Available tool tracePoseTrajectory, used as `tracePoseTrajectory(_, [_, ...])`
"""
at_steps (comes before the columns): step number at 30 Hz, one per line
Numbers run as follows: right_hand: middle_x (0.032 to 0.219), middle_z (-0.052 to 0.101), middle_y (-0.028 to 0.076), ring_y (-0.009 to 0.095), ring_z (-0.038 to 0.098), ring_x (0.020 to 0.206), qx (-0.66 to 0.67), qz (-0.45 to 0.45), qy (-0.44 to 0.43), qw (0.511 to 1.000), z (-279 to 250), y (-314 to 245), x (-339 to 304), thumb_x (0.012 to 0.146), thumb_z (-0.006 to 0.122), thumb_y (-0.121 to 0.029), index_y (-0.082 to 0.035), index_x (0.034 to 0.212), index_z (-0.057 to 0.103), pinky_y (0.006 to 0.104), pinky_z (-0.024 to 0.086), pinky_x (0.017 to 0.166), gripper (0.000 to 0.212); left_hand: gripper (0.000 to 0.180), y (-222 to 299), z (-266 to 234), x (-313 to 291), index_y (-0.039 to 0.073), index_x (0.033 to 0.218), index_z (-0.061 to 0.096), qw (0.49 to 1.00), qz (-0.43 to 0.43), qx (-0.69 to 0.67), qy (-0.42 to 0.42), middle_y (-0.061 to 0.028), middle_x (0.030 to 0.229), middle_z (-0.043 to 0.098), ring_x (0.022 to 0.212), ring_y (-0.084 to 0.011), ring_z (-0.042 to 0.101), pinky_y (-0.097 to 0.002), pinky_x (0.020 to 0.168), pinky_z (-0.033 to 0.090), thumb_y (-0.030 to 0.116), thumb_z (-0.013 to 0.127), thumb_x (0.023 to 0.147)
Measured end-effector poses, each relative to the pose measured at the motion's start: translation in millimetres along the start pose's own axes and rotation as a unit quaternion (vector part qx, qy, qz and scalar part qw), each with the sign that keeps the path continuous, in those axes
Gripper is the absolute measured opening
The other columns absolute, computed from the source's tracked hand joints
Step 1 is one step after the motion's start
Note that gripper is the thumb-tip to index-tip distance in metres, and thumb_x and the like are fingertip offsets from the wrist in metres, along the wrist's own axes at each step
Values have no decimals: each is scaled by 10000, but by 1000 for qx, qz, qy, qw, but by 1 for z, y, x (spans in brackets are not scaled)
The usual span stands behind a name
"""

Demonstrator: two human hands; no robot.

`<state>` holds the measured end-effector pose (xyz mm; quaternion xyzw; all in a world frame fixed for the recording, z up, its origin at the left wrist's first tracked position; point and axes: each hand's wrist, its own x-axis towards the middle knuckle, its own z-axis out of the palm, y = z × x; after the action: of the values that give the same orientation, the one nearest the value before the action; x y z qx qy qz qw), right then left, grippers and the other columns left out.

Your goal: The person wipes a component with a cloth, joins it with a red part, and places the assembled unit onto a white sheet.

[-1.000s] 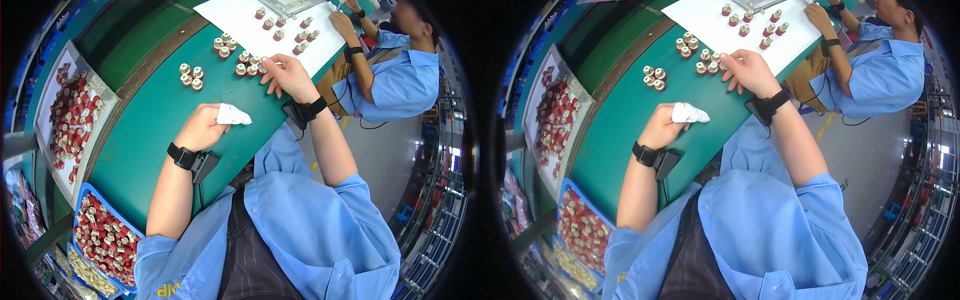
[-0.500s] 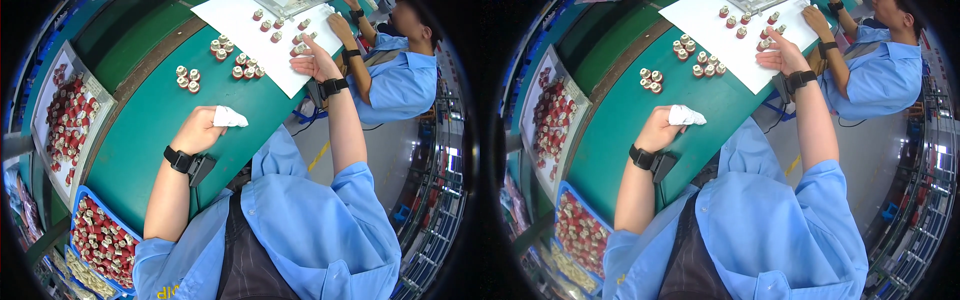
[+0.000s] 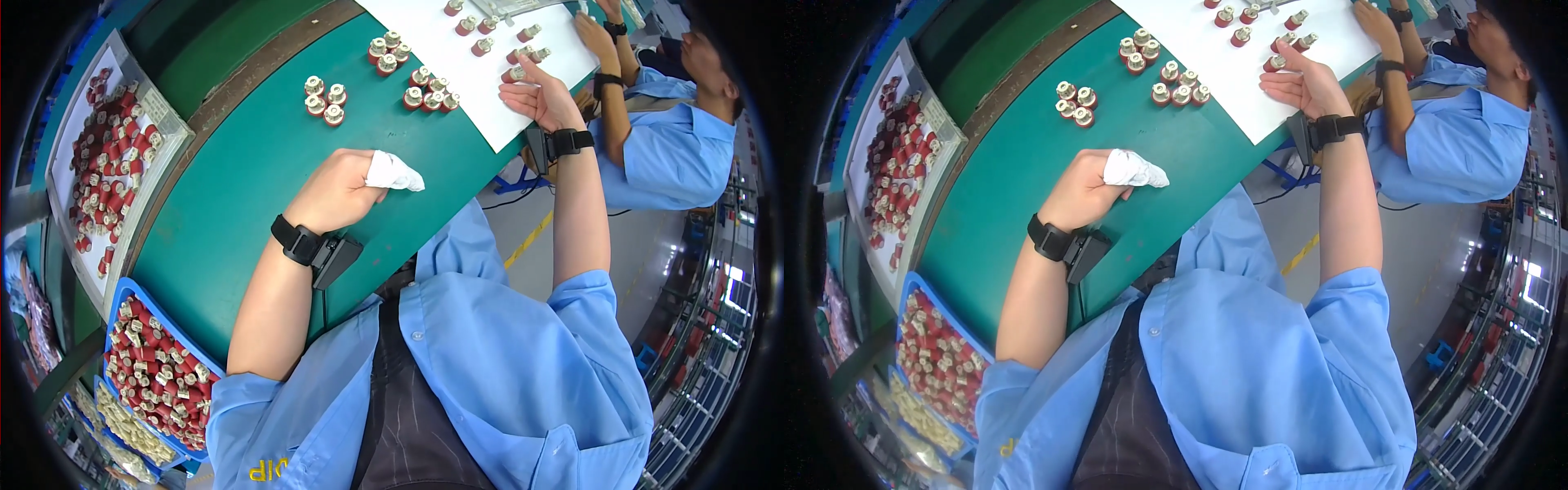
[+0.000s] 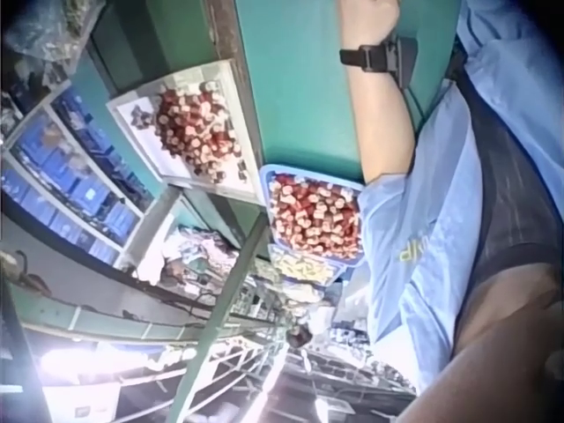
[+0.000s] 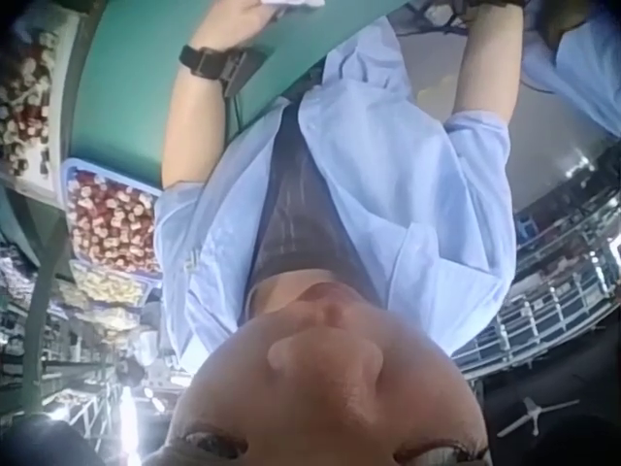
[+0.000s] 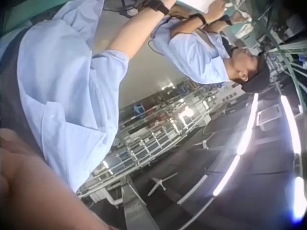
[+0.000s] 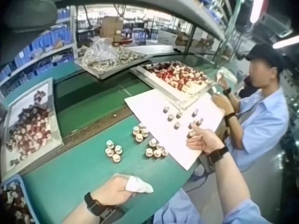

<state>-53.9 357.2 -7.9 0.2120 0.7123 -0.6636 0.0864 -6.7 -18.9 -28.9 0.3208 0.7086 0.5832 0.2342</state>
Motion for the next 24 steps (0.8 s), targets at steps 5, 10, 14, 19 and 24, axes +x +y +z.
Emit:
tracePoseTrajectory(5, [1042, 737, 234, 248, 768, 914, -36, 2, 22, 999, -2, 3, 4, 968, 676, -501, 120, 1322, 532, 296, 652, 781, 729, 334, -3, 1, 2, 61, 1012, 761, 1000, 9, 13, 1, -107, 764, 667, 652, -221, 615, -344, 617, 500, -54, 526, 805])
tracePoseTrajectory(10, [1054, 730, 232, 225, 766, 904, -44, 1, 39, 998, 2, 3, 0, 950, 710, -484, 114, 1292, 548, 289, 649, 782, 708, 244, -5, 2, 2, 32, 952, 736, 1000, 7, 11, 3, -103, 751, 657, 652, -214, 610, -343, 615, 492, -36, 537, 828])
tracePoseTrajectory(14, [1069, 725, 239, 224, 765, 886, -23, -14, 35, 999, 5, 4, 1, 951, 716, -470, 131, 1266, 550, 287, 649, 749, 699, 198, -11, 4, 1, 18, 921, 719, 1000, 5, 23, 9, -97, 741, 653, 648, -209, 602, -346, 614, 484, -28, 543, 842])
tracePoseTrajectory(19, [1009, 736, 226, 214, 766, 834, 11, -17, 25, 999, 3, 3, -13, 956, 716, -454, 127, 1203, 595, 288, 645, 682, 642, 187, -10, 2, 0, 11, 911, 708, 1000, -3, 28, 2, -85, 744, 653, 661, -204, 602, -347, 624, 482, -39, 540, 845])
tracePoseTrajectory(24, [918, 749, 170, 197, 762, 780, 14, 32, -77, 996, 46, -3, -87, 971, 706, -415, 93, 1136, 660, 279, 632, 640, 537, 187, 1, 0, -4, 3, 898, 693, 1000, -9, 28, -2, -81, 785, 663, 695, -204, 610, -344, 645, 486, -58, 522, 851])
